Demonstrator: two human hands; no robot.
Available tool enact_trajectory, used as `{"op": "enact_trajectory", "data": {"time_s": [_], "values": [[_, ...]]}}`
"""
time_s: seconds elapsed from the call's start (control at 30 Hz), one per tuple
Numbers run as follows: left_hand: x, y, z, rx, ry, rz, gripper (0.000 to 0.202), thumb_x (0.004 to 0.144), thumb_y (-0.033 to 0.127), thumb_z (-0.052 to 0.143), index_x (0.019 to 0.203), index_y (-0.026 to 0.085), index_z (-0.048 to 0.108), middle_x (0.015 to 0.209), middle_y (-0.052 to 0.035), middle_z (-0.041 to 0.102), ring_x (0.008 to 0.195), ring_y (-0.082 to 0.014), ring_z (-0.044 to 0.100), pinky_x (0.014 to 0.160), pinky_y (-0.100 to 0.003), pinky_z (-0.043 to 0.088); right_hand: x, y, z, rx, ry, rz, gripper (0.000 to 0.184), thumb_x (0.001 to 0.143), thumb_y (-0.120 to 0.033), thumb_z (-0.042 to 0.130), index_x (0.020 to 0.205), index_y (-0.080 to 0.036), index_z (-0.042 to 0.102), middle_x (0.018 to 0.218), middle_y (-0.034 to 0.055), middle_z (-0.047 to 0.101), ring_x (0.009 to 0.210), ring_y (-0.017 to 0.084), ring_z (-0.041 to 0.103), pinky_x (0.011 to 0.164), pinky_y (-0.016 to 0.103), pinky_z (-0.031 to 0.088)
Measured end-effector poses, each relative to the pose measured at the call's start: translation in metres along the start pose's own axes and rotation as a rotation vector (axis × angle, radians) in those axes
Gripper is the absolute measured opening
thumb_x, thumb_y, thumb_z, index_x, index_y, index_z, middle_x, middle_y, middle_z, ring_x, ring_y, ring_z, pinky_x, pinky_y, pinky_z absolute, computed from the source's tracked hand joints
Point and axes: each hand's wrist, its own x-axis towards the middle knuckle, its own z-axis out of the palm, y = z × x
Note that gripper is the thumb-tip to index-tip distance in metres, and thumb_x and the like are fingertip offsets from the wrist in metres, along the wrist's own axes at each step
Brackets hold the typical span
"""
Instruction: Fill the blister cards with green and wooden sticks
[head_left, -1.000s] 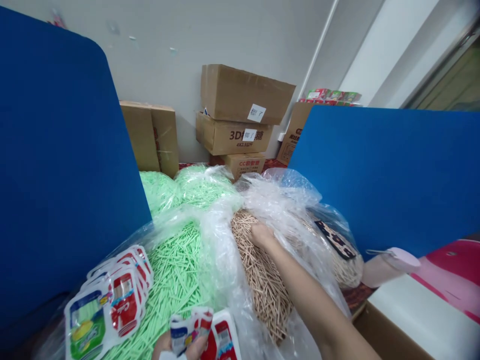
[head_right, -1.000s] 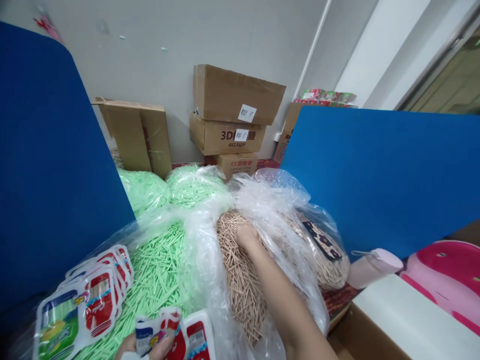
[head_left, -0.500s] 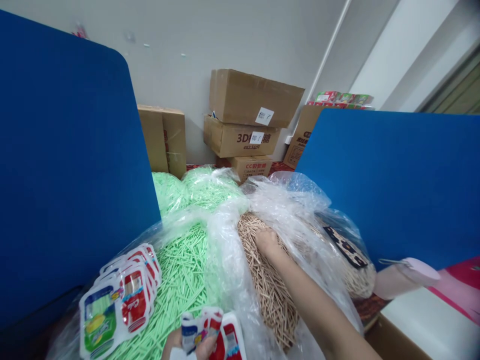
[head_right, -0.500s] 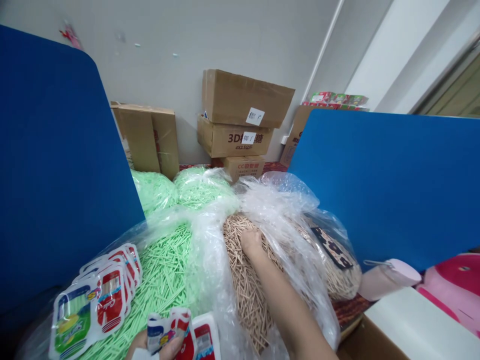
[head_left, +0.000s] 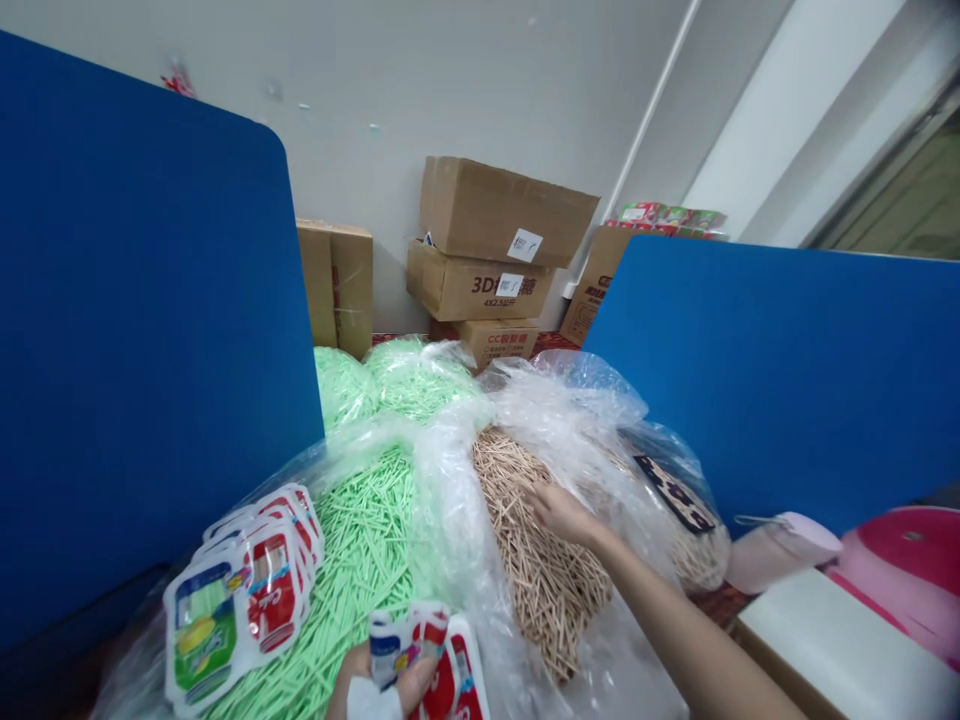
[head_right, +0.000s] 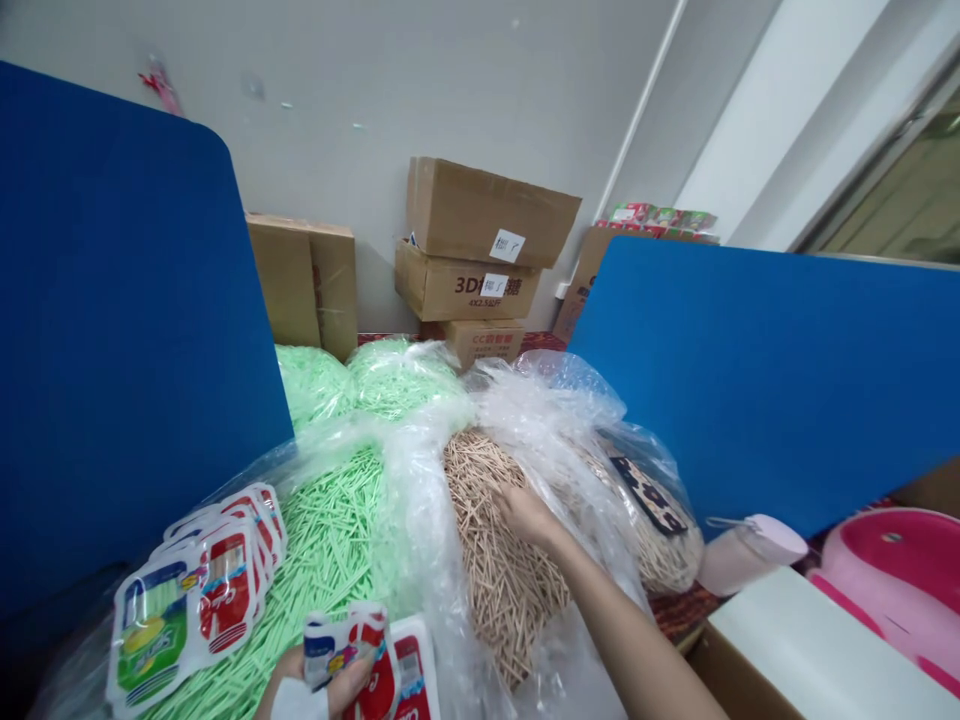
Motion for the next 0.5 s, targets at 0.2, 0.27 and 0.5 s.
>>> {"op": "enact_trajectory", "data": {"time_s": [0.2, 0.27, 0.5], "values": [[0.008, -0.012, 0.005, -0.034, -0.002, -0.016, 0.043, 0.066, 0.054, 0.075, 0.08, 0.014, 0.072, 0.074, -0.0089, 0.077, 0.071, -0.0289, 0.071, 0.066, -0.039, 0.057, -0.022, -0.001, 0.015, 0.447, -0.024, -0.055, 0.033, 0.09, -0.045, 0.039, 0.095, -0.019, 0.059, 0.067, -0.0008, 0.057, 0.06, 0.014, 0.054, 0.061, 0.028, 0.045], [0.009, -0.014, 0.006, -0.059, 0.044, -0.013, 0.047, 0.058, 0.057, 0.077, 0.074, 0.013, 0.073, 0.067, -0.0086, 0.077, 0.065, -0.0299, 0.072, 0.062, -0.038, 0.057, -0.027, -0.002, 0.019, 0.607, -0.044, -0.068, 0.041, 0.089, -0.053, 0.036, 0.096, -0.019, 0.057, 0.074, 0.0011, 0.06, 0.064, 0.015, 0.057, 0.063, 0.03, 0.048], [0.011, -0.009, 0.012, -0.094, 0.023, -0.035, 0.051, 0.056, 0.058, 0.078, 0.077, 0.011, 0.075, 0.07, -0.01, 0.078, 0.065, -0.0306, 0.073, 0.06, -0.035, 0.057, -0.043, -0.005, 0.033, 1.12, -0.021, -0.066, 0.048, 0.082, -0.066, 0.043, 0.096, -0.021, 0.053, 0.101, 0.0102, 0.065, 0.093, 0.023, 0.064, 0.076, 0.038, 0.051]]}}
